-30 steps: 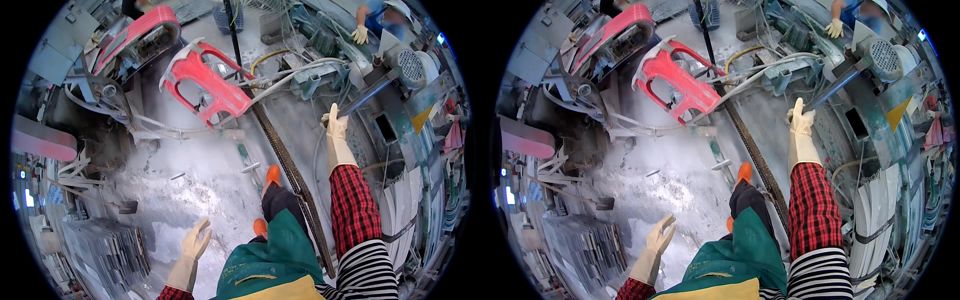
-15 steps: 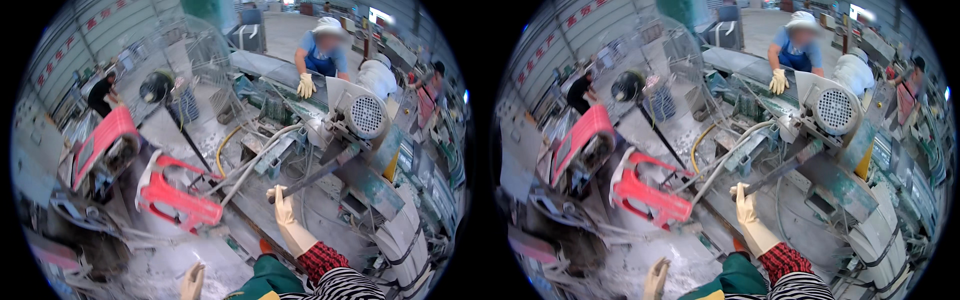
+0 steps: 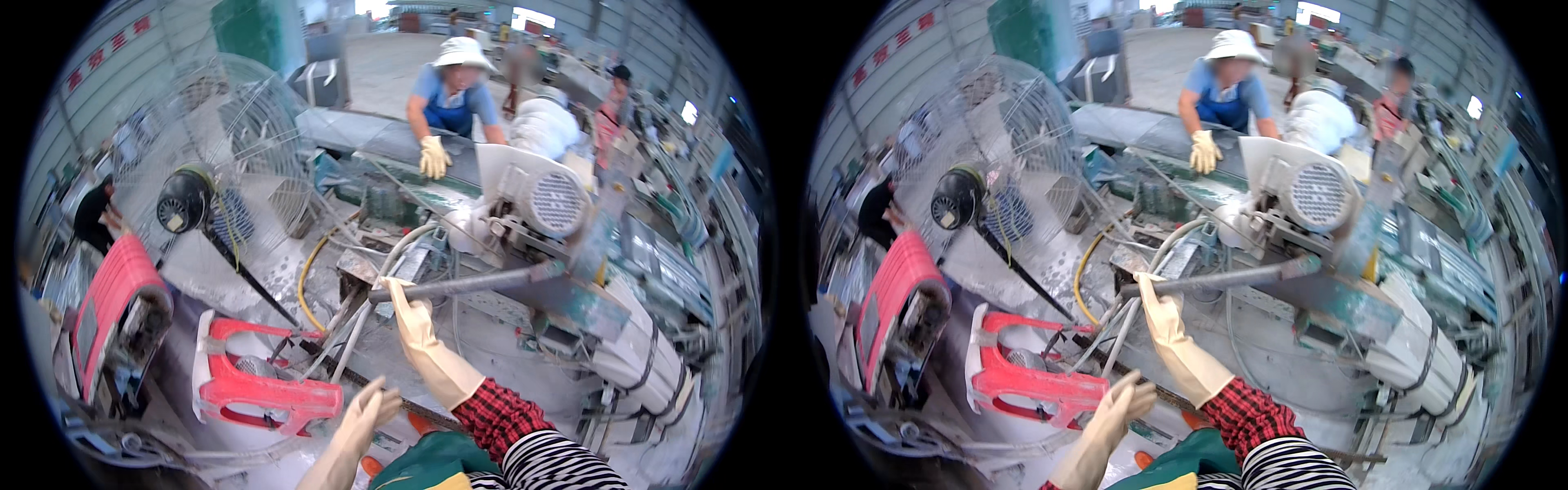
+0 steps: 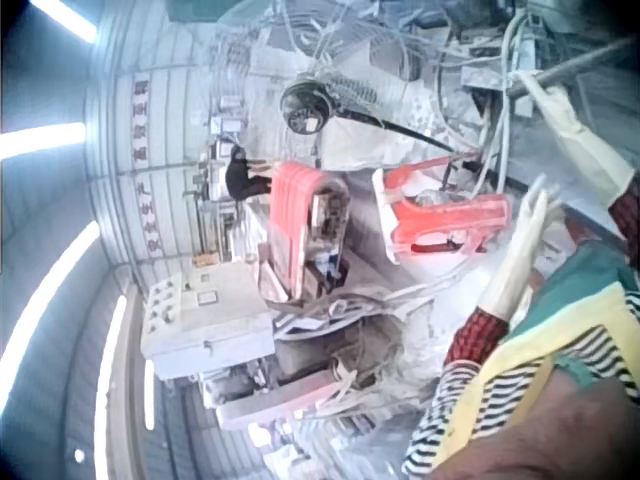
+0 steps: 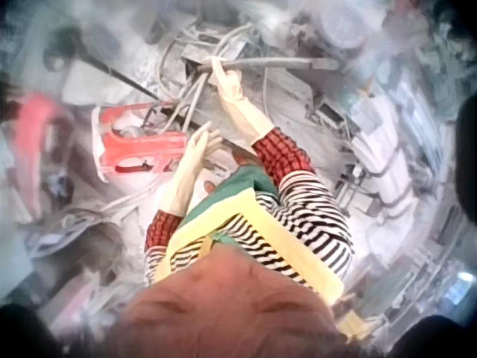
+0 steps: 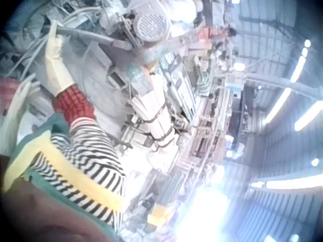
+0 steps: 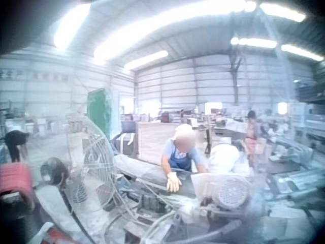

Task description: The person operates a machine in a factory setting, using a long metal rod to control a lever. They repeatedly pull the lever to activate the machine while another worker handles materials nearby. The person also briefly handles a white sheet-like material.

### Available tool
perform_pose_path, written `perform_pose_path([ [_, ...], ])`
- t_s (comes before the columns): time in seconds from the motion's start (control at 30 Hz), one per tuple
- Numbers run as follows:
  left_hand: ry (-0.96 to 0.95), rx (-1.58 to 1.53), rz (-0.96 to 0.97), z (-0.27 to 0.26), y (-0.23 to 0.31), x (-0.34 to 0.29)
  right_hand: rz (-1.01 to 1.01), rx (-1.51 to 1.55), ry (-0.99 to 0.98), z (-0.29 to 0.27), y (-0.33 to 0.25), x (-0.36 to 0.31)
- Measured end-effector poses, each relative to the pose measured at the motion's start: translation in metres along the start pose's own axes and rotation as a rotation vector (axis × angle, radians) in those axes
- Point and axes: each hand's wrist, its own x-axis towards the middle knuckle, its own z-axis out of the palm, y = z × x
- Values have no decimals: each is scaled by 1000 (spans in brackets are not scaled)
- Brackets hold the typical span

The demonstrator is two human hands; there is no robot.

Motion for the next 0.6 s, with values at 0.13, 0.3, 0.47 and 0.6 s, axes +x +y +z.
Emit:
perform_pose_path([
  [0.13,-100,-216,71,6,52,64,204,66,137,5,-14,9],
  [0.3,-133,-335,261,49,109,111,425,60,64,7,-71,5],
  [0.47,-55,-491,252,61,121,142,303,-429,-257,-43,-125,-10],
  [0.6,-197,-598,271,66,127,131,278,-270,-477,-148,-179,-61],
])
